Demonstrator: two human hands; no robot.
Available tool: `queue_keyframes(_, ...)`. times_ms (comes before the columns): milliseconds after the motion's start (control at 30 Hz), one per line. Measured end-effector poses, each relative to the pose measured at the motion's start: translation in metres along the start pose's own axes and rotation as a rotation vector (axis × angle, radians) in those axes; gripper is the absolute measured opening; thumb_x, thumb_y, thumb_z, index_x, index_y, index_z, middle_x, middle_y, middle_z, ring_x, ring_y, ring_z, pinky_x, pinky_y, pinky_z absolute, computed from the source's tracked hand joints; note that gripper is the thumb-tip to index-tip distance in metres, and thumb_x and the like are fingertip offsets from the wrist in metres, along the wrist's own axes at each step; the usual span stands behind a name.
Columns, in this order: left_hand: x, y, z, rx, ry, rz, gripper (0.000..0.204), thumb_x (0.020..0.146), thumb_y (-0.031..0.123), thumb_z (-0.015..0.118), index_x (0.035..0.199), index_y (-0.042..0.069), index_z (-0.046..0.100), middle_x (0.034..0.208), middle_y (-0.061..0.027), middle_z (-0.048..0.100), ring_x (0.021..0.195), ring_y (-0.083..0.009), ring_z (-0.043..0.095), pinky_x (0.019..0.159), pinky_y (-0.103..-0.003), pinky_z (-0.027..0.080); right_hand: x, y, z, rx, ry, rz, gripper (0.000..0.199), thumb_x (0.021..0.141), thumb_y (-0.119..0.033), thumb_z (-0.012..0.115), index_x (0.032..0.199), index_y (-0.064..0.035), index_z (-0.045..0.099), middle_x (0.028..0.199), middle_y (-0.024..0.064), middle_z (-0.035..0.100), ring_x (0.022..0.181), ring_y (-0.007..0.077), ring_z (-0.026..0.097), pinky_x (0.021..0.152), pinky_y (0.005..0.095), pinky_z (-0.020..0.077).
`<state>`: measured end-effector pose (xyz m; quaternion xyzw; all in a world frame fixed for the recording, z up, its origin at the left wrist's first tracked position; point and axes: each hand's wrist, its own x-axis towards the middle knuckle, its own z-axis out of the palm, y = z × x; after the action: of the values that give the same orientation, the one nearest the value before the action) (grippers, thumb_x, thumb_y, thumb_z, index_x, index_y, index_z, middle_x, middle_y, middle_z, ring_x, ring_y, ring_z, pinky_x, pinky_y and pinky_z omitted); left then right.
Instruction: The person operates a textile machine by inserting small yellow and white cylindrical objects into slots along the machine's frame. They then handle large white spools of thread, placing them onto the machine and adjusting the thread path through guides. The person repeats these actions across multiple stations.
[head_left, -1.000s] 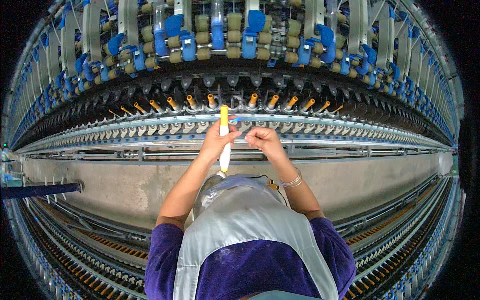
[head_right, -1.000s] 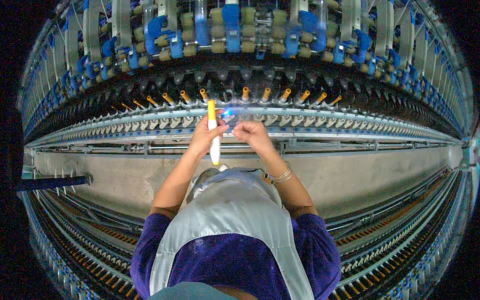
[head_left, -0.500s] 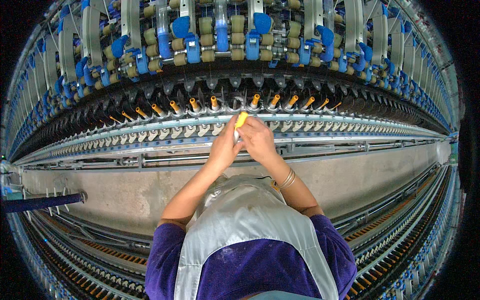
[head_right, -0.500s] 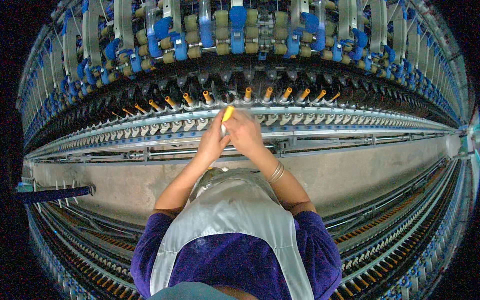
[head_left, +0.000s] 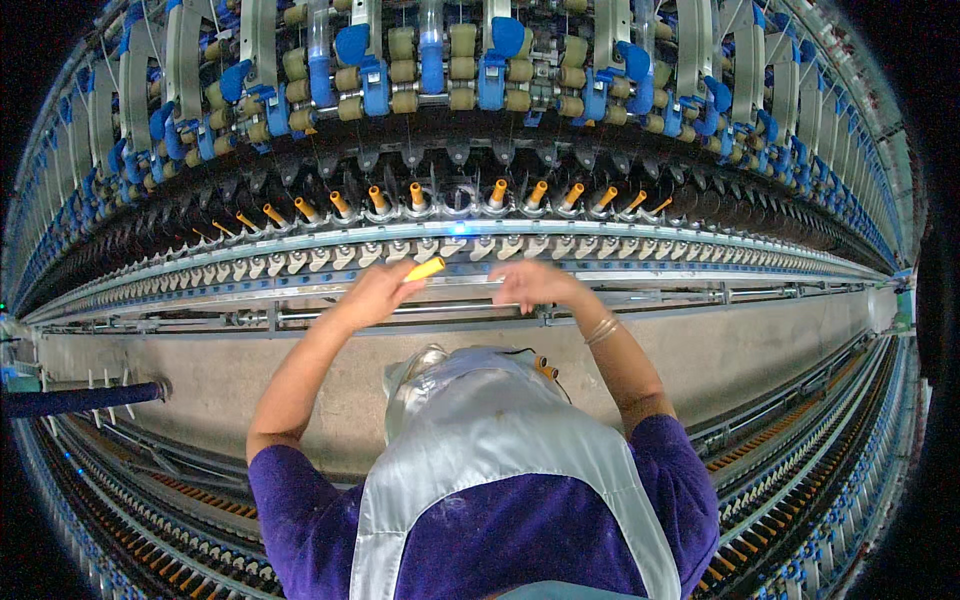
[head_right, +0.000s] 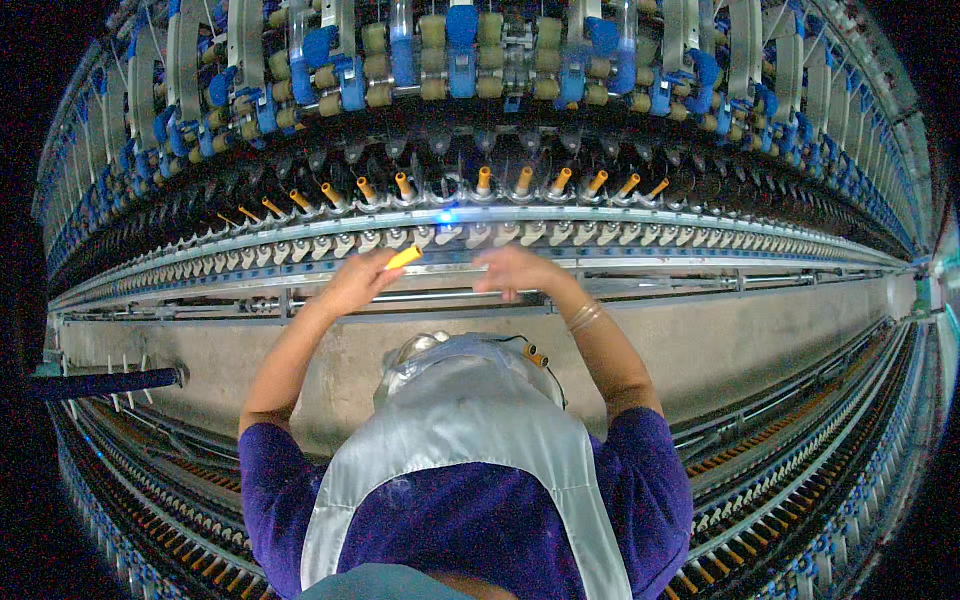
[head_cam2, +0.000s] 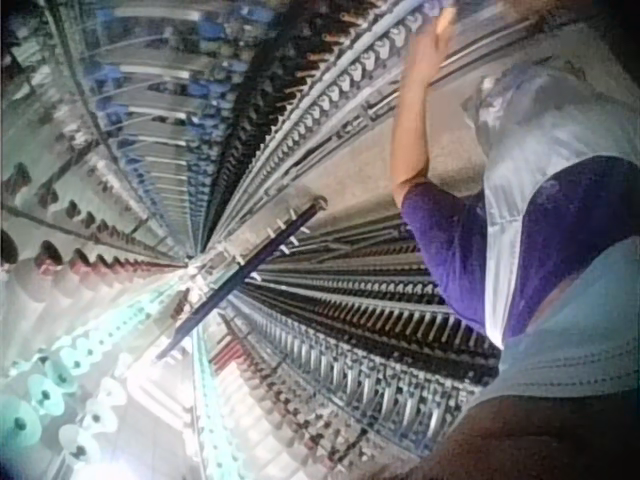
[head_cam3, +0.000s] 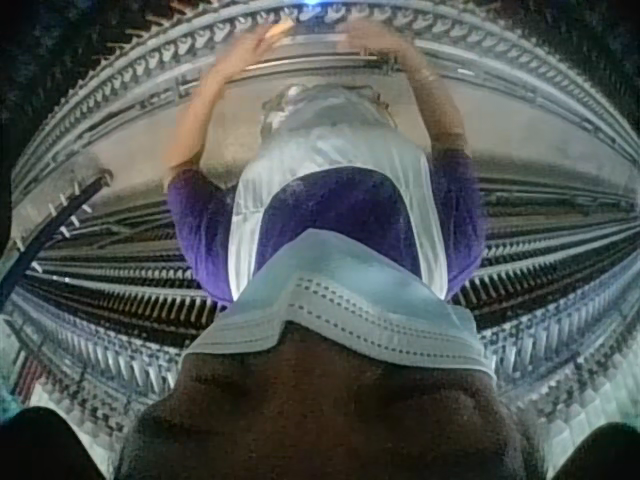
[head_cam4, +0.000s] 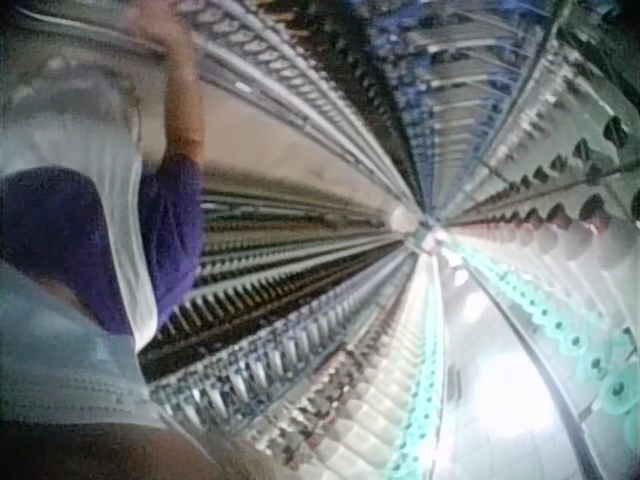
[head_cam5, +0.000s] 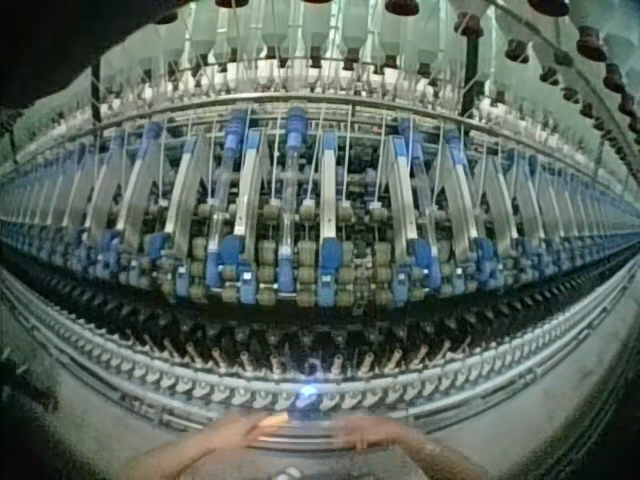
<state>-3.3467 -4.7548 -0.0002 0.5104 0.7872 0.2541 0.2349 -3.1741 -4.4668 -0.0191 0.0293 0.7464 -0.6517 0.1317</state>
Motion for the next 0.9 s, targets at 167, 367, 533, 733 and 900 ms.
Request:
queue_keyframes(167,-0.050,-0.085,-0.047,0.507,0.070,-0.022,0.026,0.087,0.026,0.063,0.104,0.007,0.059,0.098,-0.0157,0.065,0.090,-0.0353,0.062,0.076,-0.044,0.051,0.024,0.025,-0.012,0.108,0.719,-0.172,0.007,0.079,-0.010,0.073,0.085,-0.0084,0.072,0.092,0.0062,0.069,0.085,0.0168,0.065,0.081,0.0330,0.0507)
queue_keyframes(367,-0.153,-0.255,-0.053,0.492,0.244,-0.585,0.029,0.086,0.026,0.063,0.104,0.004,0.056,0.098,-0.0202,0.064,0.092,-0.0391,0.062,0.075,-0.049,0.049,0.102,0.025,0.037,-0.721,0.642,-0.446,0.014,0.074,-0.015,0.071,0.073,-0.0051,0.061,0.142,0.0048,0.048,0.099,0.0304,0.064,0.082,0.0394,0.0526)
queue_keyframes(533,-0.141,-0.294,-0.003,-0.662,0.769,-0.690,0.026,0.094,0.026,0.059,0.098,0.001,0.058,0.076,-0.0069,0.058,0.066,-0.0181,0.056,0.060,-0.032,0.047,0.129,0.050,0.053,-0.906,0.692,-0.182,0.006,0.074,-0.009,0.062,0.071,-0.0036,0.061,0.132,0.0009,0.057,0.084,0.0295,0.067,0.071,0.0404,0.0546)
queue_keyframes(733,-0.077,-0.226,-0.018,-1.598,1.111,-0.548,0.030,0.096,0.031,0.056,0.105,0.003,0.055,0.088,-0.0046,0.055,0.083,-0.0172,0.052,0.078,-0.033,0.045,0.137,0.017,0.031,-1.305,0.698,-0.075,0.010,0.071,-0.003,0.057,0.076,-0.0052,0.064,0.103,0.0031,0.070,0.074,0.0259,0.068,0.058,0.0362,0.0539)
queue_keyframes(900,-0.009,-0.096,-0.022,-1.220,0.783,-0.340,0.046,0.098,0.045,0.047,0.127,0.010,0.052,0.093,-0.0046,0.055,0.087,-0.0178,0.053,0.081,-0.036,0.045,0.054,-0.069,0.013,-1.163,1.232,-0.648,0.008,0.079,-0.008,0.060,0.085,-0.0105,0.065,0.093,0.0028,0.069,0.054,0.0217,0.060,0.045,0.0325,0.0469)
